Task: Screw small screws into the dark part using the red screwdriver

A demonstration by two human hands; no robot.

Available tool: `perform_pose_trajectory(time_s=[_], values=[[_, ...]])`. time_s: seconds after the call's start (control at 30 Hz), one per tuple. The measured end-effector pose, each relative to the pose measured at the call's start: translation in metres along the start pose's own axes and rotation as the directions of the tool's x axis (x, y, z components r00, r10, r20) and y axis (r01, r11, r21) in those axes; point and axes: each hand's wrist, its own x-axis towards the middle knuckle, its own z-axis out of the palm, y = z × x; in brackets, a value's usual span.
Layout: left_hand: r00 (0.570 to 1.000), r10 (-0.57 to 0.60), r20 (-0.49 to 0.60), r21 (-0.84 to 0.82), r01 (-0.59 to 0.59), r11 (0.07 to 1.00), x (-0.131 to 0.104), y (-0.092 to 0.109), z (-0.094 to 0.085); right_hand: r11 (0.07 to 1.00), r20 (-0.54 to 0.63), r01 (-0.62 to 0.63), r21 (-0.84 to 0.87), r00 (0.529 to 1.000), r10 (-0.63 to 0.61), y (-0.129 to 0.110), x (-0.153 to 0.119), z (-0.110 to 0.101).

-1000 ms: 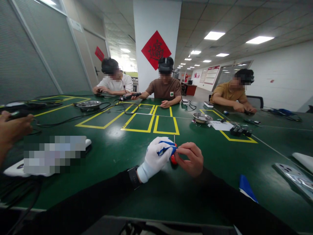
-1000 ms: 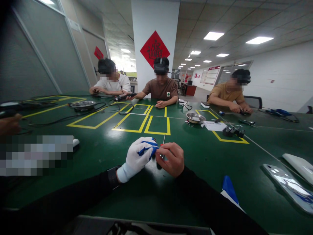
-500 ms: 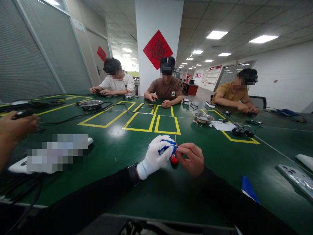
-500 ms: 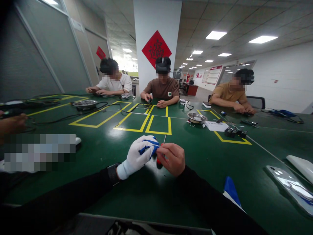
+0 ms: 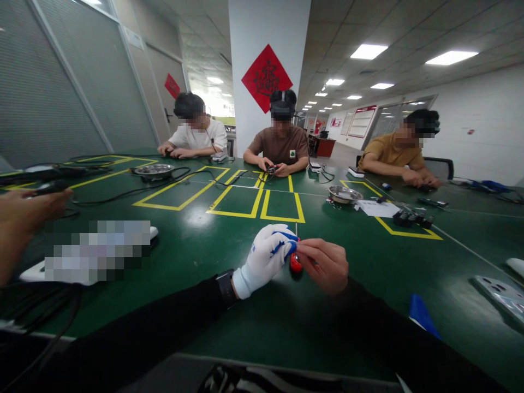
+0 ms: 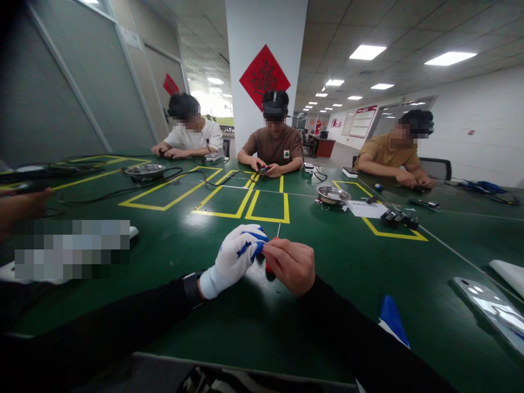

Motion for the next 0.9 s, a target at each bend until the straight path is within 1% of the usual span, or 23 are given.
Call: perform_pose_trajectory(time_s=[0.03,0.1,0.2,0.27,0.3,0.33,0.4,0.43,0.47,0.5,0.53,0.6,0.67,0.7,0.73,0.8,0.9], values=[[1.000,0.008,0.007,0.000,-0.008,1.000,0.000,-0.001,0.000,1.000,0.017,-0.021,0.022,1.000,0.021,0.000,0.001,0.000],[1.000,0.021,0.021,-0.004,-0.021,1.000,0.000,-0.002,0.000,0.989,0.081,-0.112,0.093,0.991,0.105,0.001,0.001,0.000],[0.999,0.006,0.043,-0.018,-0.005,1.000,-0.001,-0.001,0.000,0.951,0.170,-0.239,0.195,0.963,0.208,-0.001,0.001,0.002],[0.998,-0.031,0.049,-0.017,0.032,0.999,-0.003,0.003,0.000,0.937,0.160,-0.262,0.231,0.960,0.229,-0.002,0.001,0.004],[0.998,-0.060,0.031,-0.003,0.060,0.998,-0.003,0.005,-0.001,0.933,0.137,-0.267,0.240,0.961,0.240,-0.002,0.001,0.005],[0.995,-0.097,-0.016,0.025,0.097,0.995,-0.003,0.006,-0.001,0.928,0.108,-0.279,0.245,0.959,0.260,-0.001,0.000,0.005],[0.971,-0.172,-0.167,0.104,0.191,0.976,-0.002,0.007,-0.003,0.915,0.064,-0.326,0.238,0.945,0.320,0.003,0.001,0.006],[0.951,-0.197,-0.238,0.140,0.234,0.962,-0.001,0.006,-0.003,0.907,0.060,-0.358,0.221,0.934,0.353,0.006,0.001,0.006],[0.935,-0.210,-0.284,0.166,0.264,0.950,0.000,0.003,-0.004,0.899,0.076,-0.390,0.198,0.921,0.383,0.009,0.001,0.005],[0.932,-0.215,-0.292,0.179,0.274,0.945,0.001,-0.001,-0.004,0.893,0.108,-0.417,0.169,0.908,0.404,0.013,0.001,0.005],[0.941,-0.222,-0.257,0.176,0.271,0.946,0.001,-0.006,-0.004,0.890,0.146,-0.435,0.139,0.897,0.416,0.017,0.001,0.005],[0.961,-0.256,-0.106,0.130,0.269,0.954,0.001,-0.015,-0.001,0.890,0.226,-0.447,0.086,0.879,0.420,0.024,-0.001,0.005],[0.949,-0.312,0.045,0.083,0.308,0.948,-0.001,-0.023,0.003,0.896,0.288,-0.442,0.040,0.864,0.413,0.028,-0.003,0.007],[0.937,-0.336,0.096,0.074,0.330,0.941,-0.003,-0.026,0.006,0.901,0.312,-0.434,0.014,0.858,0.409,0.030,-0.004,0.008],[0.926,-0.355,0.128,0.076,0.348,0.935,-0.004,-0.027,0.008,0.906,0.334,-0.423,-0.013,0.852,0.403,0.030,-0.005,0.009],[0.913,-0.376,0.158,0.098,0.365,0.926,-0.007,-0.030,0.010,0.921,0.363,-0.384,-0.064,0.851,0.380,0.030,-0.005,0.010],[0.886,-0.423,0.191,0.146,0.400,0.905,-0.012,-0.035,0.012,0.948,0.388,-0.296,-0.114,0.865,0.317,0.028,-0.003,0.011]])
